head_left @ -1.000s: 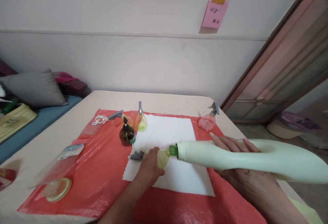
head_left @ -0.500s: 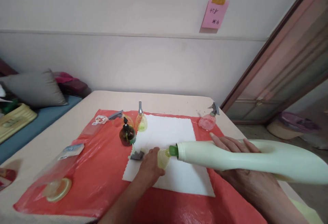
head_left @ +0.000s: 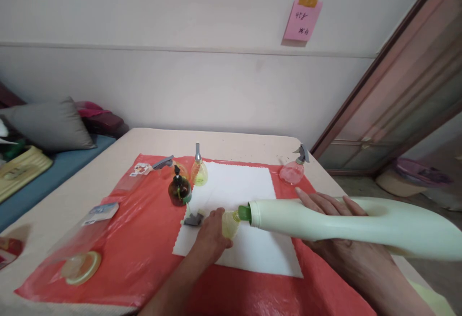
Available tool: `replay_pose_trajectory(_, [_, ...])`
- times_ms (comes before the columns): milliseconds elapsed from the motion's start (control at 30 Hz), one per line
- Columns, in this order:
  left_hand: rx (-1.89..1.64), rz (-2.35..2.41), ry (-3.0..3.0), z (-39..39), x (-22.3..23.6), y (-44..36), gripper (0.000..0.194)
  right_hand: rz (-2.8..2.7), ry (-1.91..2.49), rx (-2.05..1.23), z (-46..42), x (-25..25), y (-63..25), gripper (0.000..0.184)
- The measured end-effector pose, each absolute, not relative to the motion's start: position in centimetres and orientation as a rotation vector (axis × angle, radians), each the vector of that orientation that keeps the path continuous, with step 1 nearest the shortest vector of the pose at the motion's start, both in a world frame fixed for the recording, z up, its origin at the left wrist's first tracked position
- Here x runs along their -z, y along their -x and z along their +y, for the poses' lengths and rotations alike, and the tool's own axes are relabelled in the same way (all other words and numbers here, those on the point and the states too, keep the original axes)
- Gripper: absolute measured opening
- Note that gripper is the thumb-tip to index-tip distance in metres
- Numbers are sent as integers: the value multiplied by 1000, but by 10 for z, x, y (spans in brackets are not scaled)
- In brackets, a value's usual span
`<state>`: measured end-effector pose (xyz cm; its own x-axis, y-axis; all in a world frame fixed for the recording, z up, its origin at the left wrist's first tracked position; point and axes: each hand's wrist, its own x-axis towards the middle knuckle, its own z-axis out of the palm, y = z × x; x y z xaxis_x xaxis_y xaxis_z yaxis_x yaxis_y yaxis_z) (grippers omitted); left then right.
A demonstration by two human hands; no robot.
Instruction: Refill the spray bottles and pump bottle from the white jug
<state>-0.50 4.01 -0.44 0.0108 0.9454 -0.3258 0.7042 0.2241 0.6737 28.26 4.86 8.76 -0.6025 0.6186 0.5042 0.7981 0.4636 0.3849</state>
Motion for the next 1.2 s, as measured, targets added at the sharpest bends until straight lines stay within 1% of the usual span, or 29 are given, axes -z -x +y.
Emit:
replay_pose_trajectory(233, [-409, 1761, -1536, 40, 6, 5, 81, -2452, 1163, 912, 50, -88, -286, 60])
replay_pose_trajectory(567, [-415, 1748, -1551, 39, 2, 5, 77, -2415, 1231, 867, 49, -86, -283, 60])
replay_pose_trajectory(733, [-406, 1748, -1541, 39, -2, 4, 76, -2446, 1181, 908, 51, -86, -285, 62])
replay_pose_trajectory(1033, [-415, 1745, -1537, 38, 1, 4, 78, -2455, 1160, 924, 50, -88, -284, 59])
replay_pose_trajectory(1200, [-420, 1736, -1537, 38, 2, 5, 78, -2430, 1205, 871, 49, -88, -283, 58])
